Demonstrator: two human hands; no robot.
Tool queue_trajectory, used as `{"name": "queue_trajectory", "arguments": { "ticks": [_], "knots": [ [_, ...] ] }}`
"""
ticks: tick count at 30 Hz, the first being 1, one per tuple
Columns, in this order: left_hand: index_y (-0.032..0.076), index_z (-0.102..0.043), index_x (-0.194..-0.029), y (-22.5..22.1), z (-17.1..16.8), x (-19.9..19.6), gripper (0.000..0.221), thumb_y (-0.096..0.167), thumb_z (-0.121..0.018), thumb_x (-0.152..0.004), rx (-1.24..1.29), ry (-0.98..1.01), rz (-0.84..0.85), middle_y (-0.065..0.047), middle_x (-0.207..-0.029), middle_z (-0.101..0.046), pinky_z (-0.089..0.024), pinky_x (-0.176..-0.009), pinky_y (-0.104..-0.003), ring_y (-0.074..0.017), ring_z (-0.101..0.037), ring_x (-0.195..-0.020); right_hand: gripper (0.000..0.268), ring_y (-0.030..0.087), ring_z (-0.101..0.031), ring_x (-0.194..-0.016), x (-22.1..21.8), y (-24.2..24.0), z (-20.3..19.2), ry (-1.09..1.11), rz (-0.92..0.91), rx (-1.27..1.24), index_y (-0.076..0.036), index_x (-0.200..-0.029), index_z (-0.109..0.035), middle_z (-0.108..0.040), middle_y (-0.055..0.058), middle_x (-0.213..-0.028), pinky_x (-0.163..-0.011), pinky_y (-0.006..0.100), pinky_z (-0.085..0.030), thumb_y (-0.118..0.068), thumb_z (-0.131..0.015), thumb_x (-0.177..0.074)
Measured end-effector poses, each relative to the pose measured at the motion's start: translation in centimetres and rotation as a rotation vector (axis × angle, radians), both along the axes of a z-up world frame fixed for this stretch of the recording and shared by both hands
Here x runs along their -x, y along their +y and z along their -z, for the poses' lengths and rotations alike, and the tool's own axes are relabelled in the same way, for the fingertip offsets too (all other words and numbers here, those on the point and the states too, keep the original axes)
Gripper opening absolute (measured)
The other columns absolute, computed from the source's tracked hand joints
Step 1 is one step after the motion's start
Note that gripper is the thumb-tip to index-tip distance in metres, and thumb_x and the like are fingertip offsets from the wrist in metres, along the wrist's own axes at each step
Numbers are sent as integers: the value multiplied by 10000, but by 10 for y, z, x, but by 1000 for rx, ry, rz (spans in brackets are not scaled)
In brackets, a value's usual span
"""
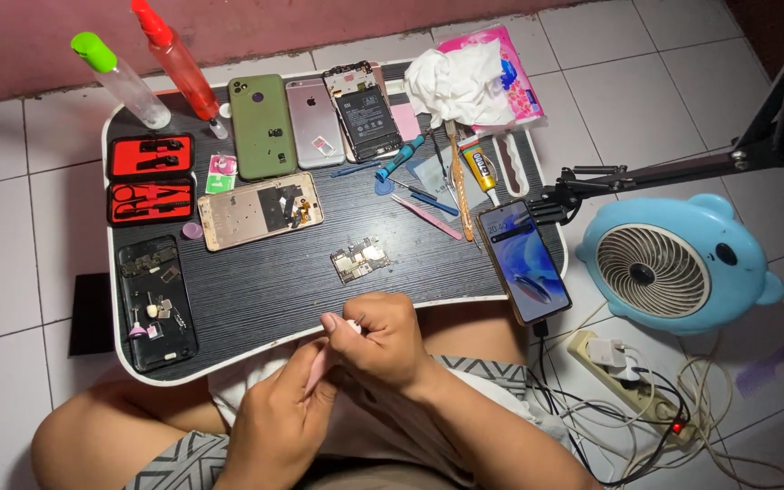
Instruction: Repairing a mobile phone circuit board using a handheld heating tool on a small desk.
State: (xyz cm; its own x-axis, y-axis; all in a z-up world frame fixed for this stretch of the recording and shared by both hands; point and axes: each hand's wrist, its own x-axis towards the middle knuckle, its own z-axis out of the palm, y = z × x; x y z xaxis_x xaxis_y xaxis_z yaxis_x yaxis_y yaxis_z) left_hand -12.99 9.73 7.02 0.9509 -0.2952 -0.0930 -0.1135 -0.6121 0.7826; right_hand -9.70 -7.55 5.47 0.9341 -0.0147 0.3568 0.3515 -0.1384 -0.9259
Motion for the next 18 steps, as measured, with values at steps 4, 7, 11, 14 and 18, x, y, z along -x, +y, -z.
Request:
{"name": "queue_trajectory", "arguments": {
  "ticks": [4,7,11,14,18],
  "knots": [
    [-34,-681,-1084,-5,19,-15,247,184,-580,-1027,639,825,33,-33,-635,-541,-279,-455,-255,-102,-396,-508,420,103,-245,-524,-15,-14,20,21,-121,-143,-61,-565,-357,-368,-3,-554,-475,265,-248,-80,-642,-873],
    [104,-669,-1228,-27,3,-26,382,285,-681,-891,-174,-182,-47,-164,-818,-770,-542,-520,-483,-373,-724,-614,425,86,-404,-514,-24,-22,9,459,-67,-159,-25,-594,-541,-501,-2,-530,-486,243,-344,-193,-587,-982],
    [125,-665,-1075,-36,-16,-38,223,273,-660,-908,-225,-201,31,-46,-716,-665,-498,-506,-376,-204,-618,-540,394,97,-405,-532,-26,-28,0,285,23,-110,7,-587,-561,-534,17,-558,-505,254,-370,-132,-598,-954],
    [74,-632,-991,-34,-17,-39,309,371,-545,-991,287,636,101,-50,-594,-578,-374,-443,-319,-158,-476,-457,383,110,-277,-518,-26,-36,-1,19,-76,-190,-64,-555,-387,-396,4,-531,-494,267,-289,-100,-579,-885],
    [184,-624,-1225,-42,-14,-34,337,372,-559,-954,-99,83,83,-129,-688,-753,-519,-465,-442,-268,-715,-503,445,77,-330,-506,-26,-44,9,346,-80,-160,-105,-564,-460,-427,-38,-528,-482,241,-280,-204,-593,-977]
  ]
}}
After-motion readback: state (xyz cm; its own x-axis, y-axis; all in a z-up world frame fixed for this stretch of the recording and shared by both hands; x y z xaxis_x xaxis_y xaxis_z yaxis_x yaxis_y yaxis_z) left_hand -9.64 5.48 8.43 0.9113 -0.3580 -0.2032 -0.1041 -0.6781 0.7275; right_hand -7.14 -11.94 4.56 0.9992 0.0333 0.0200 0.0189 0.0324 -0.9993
